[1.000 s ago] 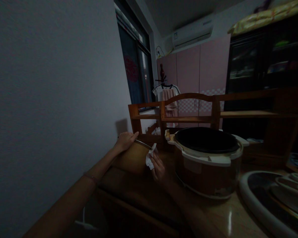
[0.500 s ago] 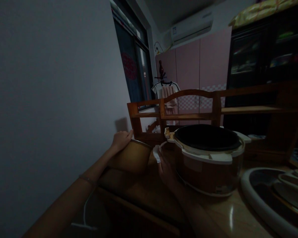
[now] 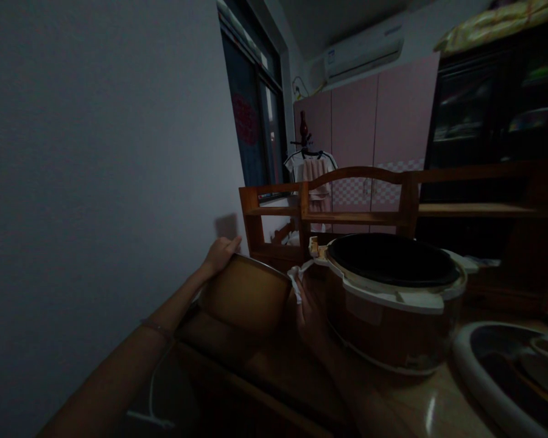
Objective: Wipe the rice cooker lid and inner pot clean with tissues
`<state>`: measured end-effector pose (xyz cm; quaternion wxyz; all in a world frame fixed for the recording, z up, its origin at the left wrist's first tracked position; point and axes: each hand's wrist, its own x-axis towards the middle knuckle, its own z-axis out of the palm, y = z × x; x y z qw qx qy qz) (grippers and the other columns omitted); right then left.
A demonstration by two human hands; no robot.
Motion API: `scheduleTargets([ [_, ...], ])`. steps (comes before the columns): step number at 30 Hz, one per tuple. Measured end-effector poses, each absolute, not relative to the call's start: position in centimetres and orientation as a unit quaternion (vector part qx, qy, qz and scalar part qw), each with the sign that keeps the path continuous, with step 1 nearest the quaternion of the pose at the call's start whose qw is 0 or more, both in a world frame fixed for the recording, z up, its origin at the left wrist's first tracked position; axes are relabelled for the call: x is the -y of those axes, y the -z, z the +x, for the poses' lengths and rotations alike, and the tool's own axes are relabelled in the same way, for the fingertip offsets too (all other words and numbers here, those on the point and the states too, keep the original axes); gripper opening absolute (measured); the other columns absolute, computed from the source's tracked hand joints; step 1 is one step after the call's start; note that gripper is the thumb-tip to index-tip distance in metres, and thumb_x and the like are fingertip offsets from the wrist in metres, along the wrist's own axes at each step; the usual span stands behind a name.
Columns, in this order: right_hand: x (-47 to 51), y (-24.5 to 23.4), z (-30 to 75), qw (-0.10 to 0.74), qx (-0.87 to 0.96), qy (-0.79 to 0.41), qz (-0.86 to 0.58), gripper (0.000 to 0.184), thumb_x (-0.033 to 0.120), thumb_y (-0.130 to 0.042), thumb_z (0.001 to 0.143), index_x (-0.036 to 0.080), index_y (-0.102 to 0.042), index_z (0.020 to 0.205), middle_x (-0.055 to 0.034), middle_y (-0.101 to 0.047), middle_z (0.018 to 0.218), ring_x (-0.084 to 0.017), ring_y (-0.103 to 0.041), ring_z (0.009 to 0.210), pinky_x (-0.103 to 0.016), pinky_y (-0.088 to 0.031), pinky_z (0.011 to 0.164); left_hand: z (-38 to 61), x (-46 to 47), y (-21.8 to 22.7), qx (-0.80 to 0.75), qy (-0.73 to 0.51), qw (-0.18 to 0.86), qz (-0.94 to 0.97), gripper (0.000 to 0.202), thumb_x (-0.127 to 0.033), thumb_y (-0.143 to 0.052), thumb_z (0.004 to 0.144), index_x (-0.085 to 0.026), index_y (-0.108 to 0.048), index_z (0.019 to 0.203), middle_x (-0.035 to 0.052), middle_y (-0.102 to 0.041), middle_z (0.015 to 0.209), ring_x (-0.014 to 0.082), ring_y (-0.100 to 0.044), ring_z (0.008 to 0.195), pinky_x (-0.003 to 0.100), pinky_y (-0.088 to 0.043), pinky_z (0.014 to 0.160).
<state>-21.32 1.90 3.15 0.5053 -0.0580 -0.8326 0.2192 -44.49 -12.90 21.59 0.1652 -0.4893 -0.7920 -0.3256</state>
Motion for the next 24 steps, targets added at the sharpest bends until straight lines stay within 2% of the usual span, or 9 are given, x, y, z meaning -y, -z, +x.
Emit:
scheduleTargets([
  [4, -1.3, -3.7, -20.9, 0.509, 0.83, -0.221, -0.054, 0.059, 0.018, -0.026, 0.098, 0.026, -0.017, 0.155, 0.0005, -0.016, 0.162, -0.024, -0.012, 0.149, -0.053, -0.018, 0.121, -44.8, 12.2, -21.5, 0.785, 0.335, 0.149, -0.499, 0.058, -0.054, -0.03, 0.092, -0.022, -0.034, 0.044, -0.0035, -0.032, 0.044, 0.0119, -0.034, 0.046, 0.027, -0.027, 0.053],
  [11, 0.0, -4.8, -20.1, 0.491, 0.845, -0.21, 0.016, 0.061, 0.019, -0.029, 0.097, 0.025, -0.016, 0.156, -0.0003, -0.009, 0.163, -0.026, -0.01, 0.149, -0.051, -0.021, 0.12, -44.5, 11.4, -21.9, 0.787, 0.305, 0.136, -0.519, 0.058, -0.054, -0.031, 0.091, -0.022, -0.038, 0.043, -0.0025, -0.035, 0.044, 0.0123, -0.037, 0.048, 0.027, -0.028, 0.054],
  [17, -0.1, -4.5, -20.4, 0.499, 0.843, -0.201, 0.019, 0.061, 0.019, -0.03, 0.096, 0.024, -0.017, 0.156, -0.002, -0.012, 0.163, -0.027, -0.011, 0.149, -0.052, -0.022, 0.119, -44.2, 11.2, -23.2, 0.789, 0.254, 0.1, -0.55, 0.056, -0.058, -0.035, 0.088, -0.021, -0.042, 0.046, -0.0025, -0.039, 0.046, 0.0125, -0.039, 0.05, 0.027, -0.03, 0.055],
  [20, -0.1, -4.4, -20.5, 0.508, 0.838, -0.196, 0.033, 0.06, 0.019, -0.03, 0.096, 0.023, -0.018, 0.155, -0.003, -0.013, 0.163, -0.028, -0.011, 0.149, -0.054, -0.024, 0.118, -43.9, 11.2, -24.4, 0.783, 0.214, 0.068, -0.58, 0.049, -0.053, -0.037, 0.087, -0.019, -0.056, 0.057, -0.0007, -0.053, 0.056, 0.0145, -0.048, 0.057, 0.026, -0.037, 0.058],
  [24, 0.3, -4.5, -20.5, 0.513, 0.833, -0.199, 0.047, 0.06, 0.019, -0.03, 0.096, 0.023, -0.02, 0.155, -0.0027, -0.011, 0.163, -0.029, -0.012, 0.149, -0.054, -0.026, 0.118, -42.7, 10.9, -24.9, 0.774, 0.176, 0.052, -0.605, 0.035, -0.035, -0.039, 0.085, -0.019, -0.069, 0.086, 0.0012, -0.067, 0.079, 0.0175, -0.058, 0.076, 0.026, -0.044, 0.072],
])
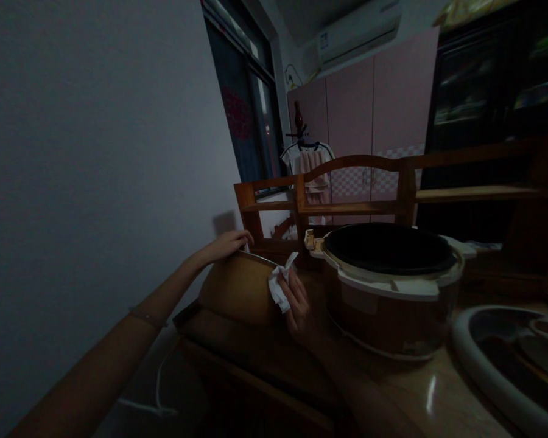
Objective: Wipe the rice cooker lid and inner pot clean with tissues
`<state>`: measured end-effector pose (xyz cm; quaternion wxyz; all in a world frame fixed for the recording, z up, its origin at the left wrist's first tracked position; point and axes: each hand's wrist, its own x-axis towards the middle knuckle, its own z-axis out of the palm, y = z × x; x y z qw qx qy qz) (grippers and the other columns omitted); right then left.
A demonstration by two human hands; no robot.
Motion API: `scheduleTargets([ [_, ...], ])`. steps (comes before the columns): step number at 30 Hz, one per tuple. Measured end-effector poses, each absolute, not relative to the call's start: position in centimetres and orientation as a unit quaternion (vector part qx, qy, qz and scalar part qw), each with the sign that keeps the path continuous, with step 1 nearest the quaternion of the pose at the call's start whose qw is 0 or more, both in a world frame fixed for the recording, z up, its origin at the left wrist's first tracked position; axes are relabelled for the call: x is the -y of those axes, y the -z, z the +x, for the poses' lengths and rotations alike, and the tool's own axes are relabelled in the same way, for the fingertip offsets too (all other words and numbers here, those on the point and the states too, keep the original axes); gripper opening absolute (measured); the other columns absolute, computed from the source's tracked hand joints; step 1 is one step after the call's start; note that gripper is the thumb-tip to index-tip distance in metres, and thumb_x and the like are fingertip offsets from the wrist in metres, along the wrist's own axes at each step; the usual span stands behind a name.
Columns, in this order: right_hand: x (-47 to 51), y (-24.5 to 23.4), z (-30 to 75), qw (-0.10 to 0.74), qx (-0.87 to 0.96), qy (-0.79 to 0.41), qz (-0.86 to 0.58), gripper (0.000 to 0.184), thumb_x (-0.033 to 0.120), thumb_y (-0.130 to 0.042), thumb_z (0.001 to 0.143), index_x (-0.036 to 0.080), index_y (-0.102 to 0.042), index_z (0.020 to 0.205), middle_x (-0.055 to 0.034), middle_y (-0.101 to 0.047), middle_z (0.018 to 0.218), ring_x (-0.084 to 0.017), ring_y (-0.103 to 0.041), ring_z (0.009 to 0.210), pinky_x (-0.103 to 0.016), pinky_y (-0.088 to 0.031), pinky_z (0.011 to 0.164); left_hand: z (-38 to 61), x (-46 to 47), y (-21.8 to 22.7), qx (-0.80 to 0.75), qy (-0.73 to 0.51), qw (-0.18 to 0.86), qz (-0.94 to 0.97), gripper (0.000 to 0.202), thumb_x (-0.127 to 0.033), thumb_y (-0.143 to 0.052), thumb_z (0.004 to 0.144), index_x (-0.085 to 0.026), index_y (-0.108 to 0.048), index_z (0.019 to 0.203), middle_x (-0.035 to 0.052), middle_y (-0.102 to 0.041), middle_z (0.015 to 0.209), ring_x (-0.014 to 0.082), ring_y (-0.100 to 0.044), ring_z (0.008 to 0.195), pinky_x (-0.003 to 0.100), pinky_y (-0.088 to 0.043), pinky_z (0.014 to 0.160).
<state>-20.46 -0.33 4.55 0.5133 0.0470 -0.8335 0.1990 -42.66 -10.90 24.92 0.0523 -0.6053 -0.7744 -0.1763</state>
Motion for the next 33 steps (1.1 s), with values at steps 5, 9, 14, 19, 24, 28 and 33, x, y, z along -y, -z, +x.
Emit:
scheduleTargets([
  [5, 0.4, -4.7, -20.1, 0.508, 0.837, -0.201, 0.027, 0.061, 0.019, -0.031, 0.096, 0.023, -0.018, 0.155, -0.0032, -0.011, 0.163, -0.028, -0.011, 0.149, -0.054, -0.025, 0.118, -40.9, 10.4, -24.3, 0.783, 0.14, 0.059, -0.603, 0.041, -0.028, -0.032, 0.087, -0.022, -0.073, 0.089, 0.0027, -0.071, 0.096, 0.019, -0.061, 0.089, 0.027, -0.045, 0.081],
  [9, 0.0, -4.6, -20.0, 0.509, 0.838, -0.196, 0.019, 0.062, 0.017, -0.031, 0.094, 0.021, -0.02, 0.155, -0.0049, -0.012, 0.163, -0.028, -0.012, 0.149, -0.055, -0.025, 0.118, -39.8, 10.0, -24.1, 0.819, 0.113, 0.083, -0.556, 0.052, -0.044, -0.028, 0.093, -0.024, -0.075, 0.083, 0.0048, -0.073, 0.095, 0.0221, -0.065, 0.089, 0.03, -0.045, 0.08],
  [14, -0.1, -5.1, -19.6, 0.525, 0.837, -0.127, 0.084, 0.066, 0.018, -0.032, 0.092, 0.016, -0.014, 0.156, -0.0092, -0.016, 0.162, -0.032, -0.013, 0.148, -0.058, -0.028, 0.115, -37.8, 9.7, -23.6, 0.855, 0.088, 0.136, -0.493, 0.064, -0.062, -0.027, 0.091, -0.022, -0.076, 0.085, 0.0114, -0.074, 0.098, 0.0284, -0.067, 0.092, 0.035, -0.046, 0.08],
  [19, 0.3, -5.8, -19.1, 0.515, 0.843, -0.058, 0.145, 0.065, 0.025, -0.034, 0.091, 0.013, -0.021, 0.153, -0.012, -0.018, 0.161, -0.035, -0.016, 0.147, -0.061, -0.027, 0.114, -33.7, 9.2, -22.8, 0.847, 0.049, 0.212, -0.485, 0.07, -0.061, -0.019, 0.094, -0.02, -0.077, 0.091, 0.013, -0.075, 0.095, 0.0281, -0.069, 0.092, 0.036, -0.047, 0.08],
  [24, 0.2, -6.1, -19.0, 0.519, 0.839, -0.073, 0.145, 0.062, 0.028, -0.028, 0.092, 0.012, -0.024, 0.152, -0.013, -0.019, 0.161, -0.032, -0.02, 0.147, -0.06, -0.027, 0.115, -31.8, 8.3, -23.0, 0.85, 0.036, 0.23, -0.473, 0.067, -0.057, -0.022, 0.095, -0.019, -0.077, 0.091, 0.0132, -0.075, 0.094, 0.0274, -0.069, 0.094, 0.036, -0.047, 0.084],
  [28, -0.2, -6.1, -19.1, 0.525, 0.837, -0.092, 0.121, 0.062, 0.025, -0.029, 0.091, 0.012, -0.026, 0.151, -0.0123, -0.023, 0.159, -0.03, -0.021, 0.147, -0.059, -0.025, 0.116, -33.4, 7.8, -23.2, 0.85, 0.034, 0.239, -0.468, 0.067, -0.056, -0.022, 0.095, -0.02, -0.077, 0.09, 0.0129, -0.075, 0.096, 0.0275, -0.069, 0.094, 0.035, -0.048, 0.081],
  [33, -0.5, -5.8, -19.4, 0.518, 0.842, -0.108, 0.107, 0.063, 0.02, -0.035, 0.089, 0.013, -0.028, 0.151, -0.0119, -0.025, 0.159, -0.028, -0.022, 0.147, -0.057, -0.024, 0.117, -36.8, 8.0, -23.2, 0.852, 0.068, 0.227, -0.466, 0.07, -0.061, -0.021, 0.094, -0.019, -0.076, 0.083, 0.0141, -0.075, 0.092, 0.0277, -0.069, 0.09, 0.033, -0.046, 0.075],
])
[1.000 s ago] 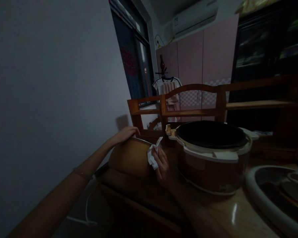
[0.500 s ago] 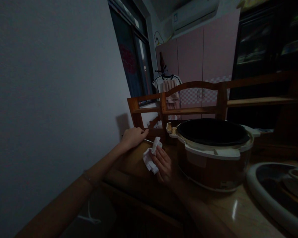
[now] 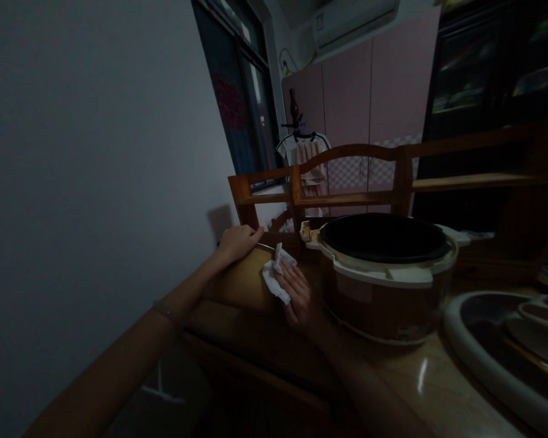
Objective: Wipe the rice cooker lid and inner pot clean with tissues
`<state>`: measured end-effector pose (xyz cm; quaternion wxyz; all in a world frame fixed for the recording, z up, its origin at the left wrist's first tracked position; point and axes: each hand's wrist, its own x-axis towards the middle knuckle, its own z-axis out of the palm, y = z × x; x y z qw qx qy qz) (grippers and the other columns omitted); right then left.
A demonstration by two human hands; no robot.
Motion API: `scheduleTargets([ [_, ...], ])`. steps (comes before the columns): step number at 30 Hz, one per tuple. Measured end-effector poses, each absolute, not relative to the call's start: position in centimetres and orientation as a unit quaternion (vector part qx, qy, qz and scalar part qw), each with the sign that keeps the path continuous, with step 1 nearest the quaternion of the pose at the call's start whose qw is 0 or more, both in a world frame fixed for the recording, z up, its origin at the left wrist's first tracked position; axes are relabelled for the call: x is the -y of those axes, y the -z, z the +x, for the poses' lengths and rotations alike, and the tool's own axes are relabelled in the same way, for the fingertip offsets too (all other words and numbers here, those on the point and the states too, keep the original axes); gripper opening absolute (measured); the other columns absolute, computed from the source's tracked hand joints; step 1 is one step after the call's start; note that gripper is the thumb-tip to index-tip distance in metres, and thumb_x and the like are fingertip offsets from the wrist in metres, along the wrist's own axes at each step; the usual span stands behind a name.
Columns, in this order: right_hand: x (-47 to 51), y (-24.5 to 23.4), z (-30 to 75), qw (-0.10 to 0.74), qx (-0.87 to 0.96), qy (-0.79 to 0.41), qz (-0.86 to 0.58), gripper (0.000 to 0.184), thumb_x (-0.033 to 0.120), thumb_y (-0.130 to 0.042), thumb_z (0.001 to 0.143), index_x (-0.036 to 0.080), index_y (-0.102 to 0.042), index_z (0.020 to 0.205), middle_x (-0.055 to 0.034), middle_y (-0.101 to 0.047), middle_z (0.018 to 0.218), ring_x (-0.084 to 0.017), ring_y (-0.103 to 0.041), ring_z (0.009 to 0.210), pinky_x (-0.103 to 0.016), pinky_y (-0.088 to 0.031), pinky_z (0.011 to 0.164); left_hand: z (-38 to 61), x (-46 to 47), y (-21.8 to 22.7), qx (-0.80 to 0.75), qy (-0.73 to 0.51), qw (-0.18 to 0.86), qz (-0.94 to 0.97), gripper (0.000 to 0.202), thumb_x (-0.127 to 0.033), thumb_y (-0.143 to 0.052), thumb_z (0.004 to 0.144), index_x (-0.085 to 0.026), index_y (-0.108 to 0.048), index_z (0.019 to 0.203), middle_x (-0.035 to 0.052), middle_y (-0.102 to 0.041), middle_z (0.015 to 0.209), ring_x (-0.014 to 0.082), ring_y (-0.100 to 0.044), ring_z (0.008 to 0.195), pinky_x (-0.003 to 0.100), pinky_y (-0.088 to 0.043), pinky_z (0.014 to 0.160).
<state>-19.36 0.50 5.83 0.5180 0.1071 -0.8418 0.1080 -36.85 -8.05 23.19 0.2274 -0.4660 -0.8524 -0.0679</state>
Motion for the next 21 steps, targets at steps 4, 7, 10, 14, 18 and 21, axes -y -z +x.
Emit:
scheduleTargets([
  [4, -0.6, -5.4, -19.6, 0.506, 0.849, -0.118, 0.099, 0.064, 0.018, -0.038, 0.088, 0.014, -0.029, 0.151, -0.0113, -0.027, 0.158, -0.027, -0.02, 0.147, -0.056, -0.023, 0.118, -39.2, 8.8, -23.3, 0.854, 0.078, 0.213, -0.469, 0.072, -0.062, -0.019, 0.093, -0.019, -0.073, 0.072, 0.012, -0.074, 0.086, 0.0251, -0.068, 0.083, 0.03, -0.043, 0.069],
  [7, -0.7, -4.9, -19.8, 0.503, 0.849, -0.135, 0.087, 0.064, 0.016, -0.04, 0.088, 0.014, -0.03, 0.151, -0.011, -0.026, 0.158, -0.026, -0.021, 0.147, -0.055, -0.023, 0.119, -40.6, 9.5, -23.2, 0.859, 0.088, 0.209, -0.46, 0.072, -0.061, -0.019, 0.093, -0.017, -0.071, 0.07, 0.0132, -0.073, 0.081, 0.0235, -0.067, 0.077, 0.029, -0.041, 0.065],
  [10, -0.7, -4.5, -20.0, 0.488, 0.852, -0.181, 0.064, 0.062, 0.015, -0.041, 0.09, 0.016, -0.032, 0.151, -0.0097, -0.028, 0.158, -0.024, -0.022, 0.147, -0.051, -0.027, 0.119, -41.7, 10.0, -23.2, 0.86, 0.094, 0.204, -0.458, 0.07, -0.058, -0.019, 0.093, -0.017, -0.072, 0.073, 0.0127, -0.072, 0.08, 0.0225, -0.065, 0.076, 0.029, -0.04, 0.066],
  [14, -0.6, -4.3, -19.9, 0.478, 0.839, -0.251, 0.058, 0.061, 0.01, -0.04, 0.092, 0.022, -0.031, 0.151, -0.0067, -0.033, 0.156, -0.02, -0.029, 0.145, -0.045, -0.033, 0.117, -42.6, 10.3, -23.1, 0.859, 0.101, 0.193, -0.463, 0.064, -0.055, -0.021, 0.093, -0.018, -0.072, 0.08, 0.0107, -0.072, 0.083, 0.0222, -0.064, 0.079, 0.028, -0.04, 0.068],
  [18, -0.6, -4.3, -19.8, 0.478, 0.83, -0.284, 0.049, 0.061, 0.008, -0.039, 0.092, 0.024, -0.033, 0.151, -0.0048, -0.034, 0.155, -0.02, -0.032, 0.143, -0.044, -0.033, 0.117, -43.0, 9.7, -23.1, 0.861, 0.113, 0.177, -0.463, 0.062, -0.054, -0.024, 0.091, -0.019, -0.072, 0.077, 0.0098, -0.071, 0.077, 0.0221, -0.064, 0.076, 0.028, -0.041, 0.069],
  [21, -0.9, -3.8, -20.2, 0.483, 0.822, -0.298, 0.043, 0.059, 0.008, -0.039, 0.091, 0.021, -0.038, 0.149, -0.006, -0.041, 0.151, -0.019, -0.038, 0.14, -0.044, -0.035, 0.116, -43.2, 9.0, -23.3, 0.866, 0.127, 0.165, -0.455, 0.063, -0.056, -0.024, 0.091, -0.018, -0.071, 0.072, 0.0098, -0.07, 0.072, 0.022, -0.064, 0.074, 0.028, -0.041, 0.066],
])
